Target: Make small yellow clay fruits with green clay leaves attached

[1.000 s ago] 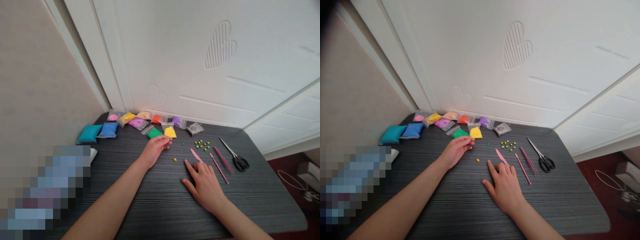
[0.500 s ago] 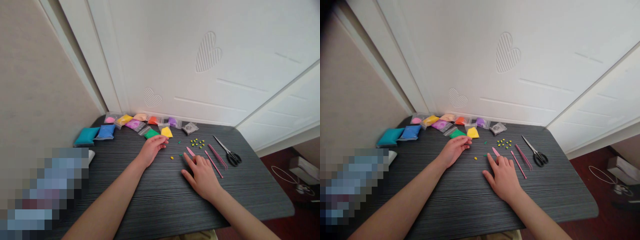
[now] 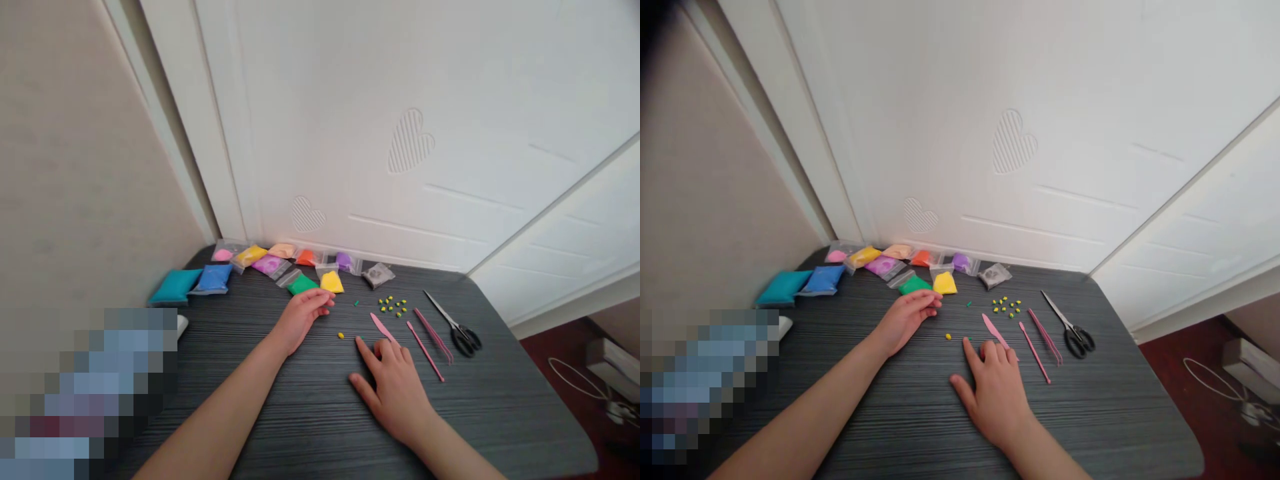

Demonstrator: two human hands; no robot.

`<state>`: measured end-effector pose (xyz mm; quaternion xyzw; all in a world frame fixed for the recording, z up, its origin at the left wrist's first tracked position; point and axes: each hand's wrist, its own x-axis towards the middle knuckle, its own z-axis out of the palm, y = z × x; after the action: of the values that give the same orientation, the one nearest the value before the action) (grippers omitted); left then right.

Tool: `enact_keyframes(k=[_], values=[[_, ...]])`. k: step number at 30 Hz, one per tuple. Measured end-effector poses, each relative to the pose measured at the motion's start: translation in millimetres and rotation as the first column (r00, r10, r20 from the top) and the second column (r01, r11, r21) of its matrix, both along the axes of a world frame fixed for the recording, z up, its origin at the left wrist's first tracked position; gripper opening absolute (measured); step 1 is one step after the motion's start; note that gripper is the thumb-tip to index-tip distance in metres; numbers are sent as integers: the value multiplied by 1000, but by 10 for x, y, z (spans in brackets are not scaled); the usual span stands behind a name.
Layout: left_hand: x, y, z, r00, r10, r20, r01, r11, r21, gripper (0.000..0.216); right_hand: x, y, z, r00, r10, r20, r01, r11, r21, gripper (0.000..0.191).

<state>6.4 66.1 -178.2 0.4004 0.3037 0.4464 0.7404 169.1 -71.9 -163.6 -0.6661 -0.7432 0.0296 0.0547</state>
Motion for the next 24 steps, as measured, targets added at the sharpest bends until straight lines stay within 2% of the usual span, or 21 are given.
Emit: enact_keyframes(k=[7,14,20,24], values=[[-10,-9,-5,1000,-3,-12,3,1000,-3,14,8,161,18,1000,-23,15,22,999,32,53],[-29,-4,13,999,-26,-37,27,999,23,16,52,-21,-87,1000,19,-25,-19,1000,-18,54],[-41,-15,15,999,-31,-35,32,999,18,17,-6,207,22,1000,-7,16,6,999,52,52],[-45,-15,31,998,-42,-37,43,999,14,17,72,179,47,1000,-20,-3,20,997,75,52]])
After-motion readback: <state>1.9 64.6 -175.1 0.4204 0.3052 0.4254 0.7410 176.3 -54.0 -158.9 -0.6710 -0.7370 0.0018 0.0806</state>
